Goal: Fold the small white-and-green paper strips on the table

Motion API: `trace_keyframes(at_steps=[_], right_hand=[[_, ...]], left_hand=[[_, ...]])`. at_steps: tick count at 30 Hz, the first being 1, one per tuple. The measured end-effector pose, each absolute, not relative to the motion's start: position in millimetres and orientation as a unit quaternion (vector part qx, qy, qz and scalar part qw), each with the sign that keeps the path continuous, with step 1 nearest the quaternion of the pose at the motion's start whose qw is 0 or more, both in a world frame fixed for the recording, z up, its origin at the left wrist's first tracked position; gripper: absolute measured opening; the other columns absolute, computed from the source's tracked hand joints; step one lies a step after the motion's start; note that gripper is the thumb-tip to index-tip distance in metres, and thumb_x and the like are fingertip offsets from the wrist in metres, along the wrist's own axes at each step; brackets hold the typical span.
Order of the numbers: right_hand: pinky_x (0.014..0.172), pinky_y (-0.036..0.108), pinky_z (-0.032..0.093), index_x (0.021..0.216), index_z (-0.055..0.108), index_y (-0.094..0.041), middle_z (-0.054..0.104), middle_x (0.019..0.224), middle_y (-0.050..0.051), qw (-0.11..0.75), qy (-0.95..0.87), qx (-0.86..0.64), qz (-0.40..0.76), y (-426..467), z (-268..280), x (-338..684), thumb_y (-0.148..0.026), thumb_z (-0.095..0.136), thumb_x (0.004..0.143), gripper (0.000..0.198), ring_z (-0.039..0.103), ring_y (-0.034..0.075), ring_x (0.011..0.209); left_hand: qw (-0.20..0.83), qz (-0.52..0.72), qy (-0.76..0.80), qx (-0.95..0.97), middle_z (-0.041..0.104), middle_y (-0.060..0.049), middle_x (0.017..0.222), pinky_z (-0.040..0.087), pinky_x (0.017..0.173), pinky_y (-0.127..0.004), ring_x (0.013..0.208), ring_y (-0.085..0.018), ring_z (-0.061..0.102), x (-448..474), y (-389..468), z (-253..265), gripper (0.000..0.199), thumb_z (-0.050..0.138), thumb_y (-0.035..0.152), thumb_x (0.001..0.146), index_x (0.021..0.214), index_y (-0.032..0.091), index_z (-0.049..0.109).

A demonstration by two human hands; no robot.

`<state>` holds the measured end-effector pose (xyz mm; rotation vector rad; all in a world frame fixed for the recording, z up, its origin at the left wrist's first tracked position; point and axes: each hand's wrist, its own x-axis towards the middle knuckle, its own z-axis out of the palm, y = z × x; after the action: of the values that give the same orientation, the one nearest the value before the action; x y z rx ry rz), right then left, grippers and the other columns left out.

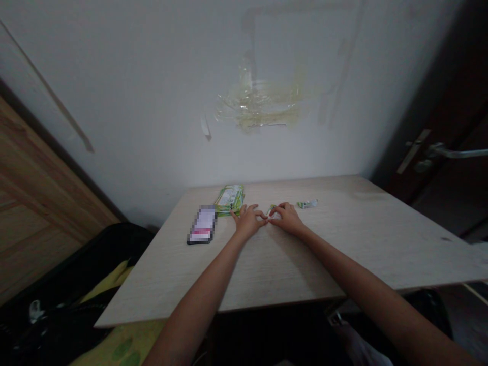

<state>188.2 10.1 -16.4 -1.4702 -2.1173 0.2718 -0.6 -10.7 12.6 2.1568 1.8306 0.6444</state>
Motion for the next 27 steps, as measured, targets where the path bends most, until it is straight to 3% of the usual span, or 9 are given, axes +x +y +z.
trace_keyframes(at_steps=[10, 19, 27], right_hand=[[0.102, 0.036, 0.035, 0.106, 0.074, -0.027, 0.053, 0.116, 0.009, 0.273, -0.774, -0.553, 0.140, 15, -16, 190, -0.029, 0.073, 0.079, 0.027, 0.048, 0.024, 0.114], [0.103, 0.037, 0.035, 0.111, 0.073, -0.026, 0.052, 0.117, 0.010, 0.271, -0.774, -0.552, 0.152, 13, -14, 191, -0.025, 0.070, 0.080, 0.031, 0.048, 0.024, 0.116], [0.101, 0.037, 0.038, 0.111, 0.071, -0.024, 0.053, 0.116, 0.011, 0.274, -0.782, -0.551, 0.103, 11, -19, 189, -0.045, 0.071, 0.082, 0.036, 0.050, 0.025, 0.114]], left_hand=[[0.157, 0.218, 0.629, 0.730, 0.052, 0.004, 0.147, -0.001, 0.112, -0.073, 0.144, -0.039, 0.027, -4, -3, 12, 0.018, 0.076, 0.043, 0.074, 0.091, 0.039, 0.078], [0.158, 0.194, 0.634, 0.732, 0.048, 0.007, 0.150, -0.004, 0.111, -0.074, 0.146, -0.040, 0.024, -11, -7, 15, 0.018, 0.072, 0.047, 0.079, 0.095, 0.042, 0.077], [0.145, 0.185, 0.641, 0.730, 0.050, 0.007, 0.149, -0.003, 0.112, -0.073, 0.146, -0.040, 0.023, -10, -10, 17, 0.019, 0.070, 0.050, 0.080, 0.096, 0.043, 0.077]])
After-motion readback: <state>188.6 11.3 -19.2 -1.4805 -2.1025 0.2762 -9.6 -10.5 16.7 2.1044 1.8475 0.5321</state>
